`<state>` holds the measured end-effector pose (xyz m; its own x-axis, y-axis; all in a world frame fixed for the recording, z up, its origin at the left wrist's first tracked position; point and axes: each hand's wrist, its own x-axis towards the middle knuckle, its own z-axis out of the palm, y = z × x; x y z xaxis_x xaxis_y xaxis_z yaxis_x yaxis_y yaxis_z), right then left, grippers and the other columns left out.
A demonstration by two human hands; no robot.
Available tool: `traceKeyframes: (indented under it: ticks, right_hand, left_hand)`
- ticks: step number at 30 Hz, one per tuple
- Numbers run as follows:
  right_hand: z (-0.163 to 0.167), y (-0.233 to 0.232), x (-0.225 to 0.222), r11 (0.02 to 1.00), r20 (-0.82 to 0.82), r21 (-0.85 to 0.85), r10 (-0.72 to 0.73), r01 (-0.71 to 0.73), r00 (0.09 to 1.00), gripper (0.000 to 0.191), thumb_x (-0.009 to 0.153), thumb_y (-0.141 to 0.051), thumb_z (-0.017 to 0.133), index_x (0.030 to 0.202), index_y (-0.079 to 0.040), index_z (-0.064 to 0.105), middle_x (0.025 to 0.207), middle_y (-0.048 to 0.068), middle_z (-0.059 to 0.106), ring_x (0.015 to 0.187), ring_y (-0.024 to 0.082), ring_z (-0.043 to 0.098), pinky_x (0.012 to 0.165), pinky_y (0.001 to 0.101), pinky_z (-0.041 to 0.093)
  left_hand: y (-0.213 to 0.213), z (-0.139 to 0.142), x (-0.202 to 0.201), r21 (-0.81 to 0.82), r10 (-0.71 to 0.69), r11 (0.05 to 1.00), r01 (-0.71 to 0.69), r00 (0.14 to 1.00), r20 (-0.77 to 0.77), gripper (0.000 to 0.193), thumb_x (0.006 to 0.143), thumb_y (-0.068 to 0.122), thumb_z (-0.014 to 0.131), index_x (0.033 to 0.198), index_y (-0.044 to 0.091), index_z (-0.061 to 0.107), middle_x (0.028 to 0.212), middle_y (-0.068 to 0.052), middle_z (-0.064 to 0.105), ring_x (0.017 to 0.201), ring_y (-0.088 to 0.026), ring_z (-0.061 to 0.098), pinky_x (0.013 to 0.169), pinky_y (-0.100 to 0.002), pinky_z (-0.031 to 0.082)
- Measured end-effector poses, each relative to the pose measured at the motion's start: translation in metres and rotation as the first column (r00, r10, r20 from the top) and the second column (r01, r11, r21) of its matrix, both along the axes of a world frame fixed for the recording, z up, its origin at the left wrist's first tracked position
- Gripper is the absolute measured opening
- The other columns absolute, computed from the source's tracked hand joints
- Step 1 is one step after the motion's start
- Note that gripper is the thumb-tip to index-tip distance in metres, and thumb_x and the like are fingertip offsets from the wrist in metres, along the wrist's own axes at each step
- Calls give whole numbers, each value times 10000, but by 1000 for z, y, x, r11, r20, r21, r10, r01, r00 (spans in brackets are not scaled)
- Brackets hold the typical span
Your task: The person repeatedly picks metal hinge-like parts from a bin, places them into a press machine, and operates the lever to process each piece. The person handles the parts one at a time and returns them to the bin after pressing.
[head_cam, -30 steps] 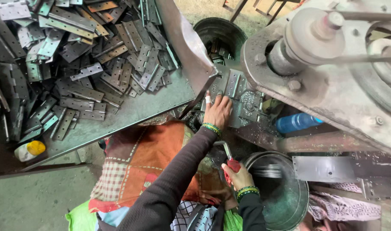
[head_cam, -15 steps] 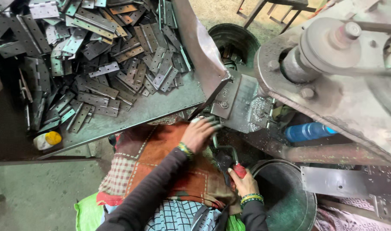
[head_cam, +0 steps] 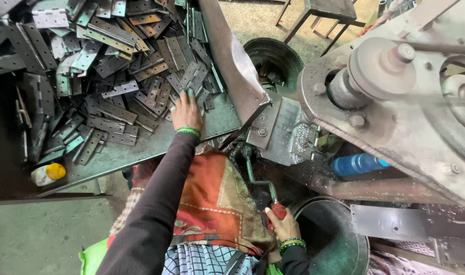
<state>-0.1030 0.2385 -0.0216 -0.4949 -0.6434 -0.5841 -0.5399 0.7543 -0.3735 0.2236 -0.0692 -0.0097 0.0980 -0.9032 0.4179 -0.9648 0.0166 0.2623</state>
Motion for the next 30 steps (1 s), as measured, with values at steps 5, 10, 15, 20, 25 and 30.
traceKeyframes:
  ticks: [5,10,15,20,25,30]
  right_hand:
    - [2,-1,4,996,-33,-83,31,-34,999,728,718,-695,713,1157,-114,704,1002,191,777,944,390,753,855,441,572]
    - [-15,3,-4,989,-69,-128,67,-76,995,705,725,-691,722,1134,-117,712,1018,183,769,978,373,738,877,426,558]
    - [-20,9,-6,988,-43,-144,50,-56,998,680,725,-679,714,1113,-121,719,996,176,784,963,360,754,877,422,563]
    - [-15,8,-4,978,-90,-184,82,-98,993,678,749,-687,736,1109,-113,714,938,173,764,859,353,731,795,420,559]
    - [-1,6,3,994,29,-105,-12,15,1000,671,730,-658,741,1096,-97,693,758,134,751,528,280,683,576,393,565]
    - [13,2,10,994,56,-106,-35,41,998,661,723,-648,746,1103,-112,680,705,107,732,486,236,661,536,369,554]
  left_hand:
    - [12,-5,-8,49,-32,998,25,990,138,578,843,142,680,1397,16,573,1313,-155,544,1043,-298,591,791,-394,544]
    - [43,-16,-3,-93,-88,990,104,983,160,457,842,110,623,1291,23,625,1179,-128,604,1035,-304,617,744,-386,548]
    - [65,-22,18,-56,-130,990,127,990,-48,277,856,66,630,1121,126,683,1062,-72,656,997,-307,630,786,-422,551]
    - [72,-18,29,-74,-148,988,138,977,-155,291,812,44,648,1078,150,702,1036,-50,682,997,-314,635,802,-430,553]
    - [84,-5,42,-38,-165,986,161,937,-308,246,844,157,725,1086,114,704,991,-76,705,944,-322,643,754,-455,533]
    - [103,11,41,-148,-249,967,205,879,-408,217,904,208,748,1094,106,734,977,-77,716,854,-316,639,717,-448,520]
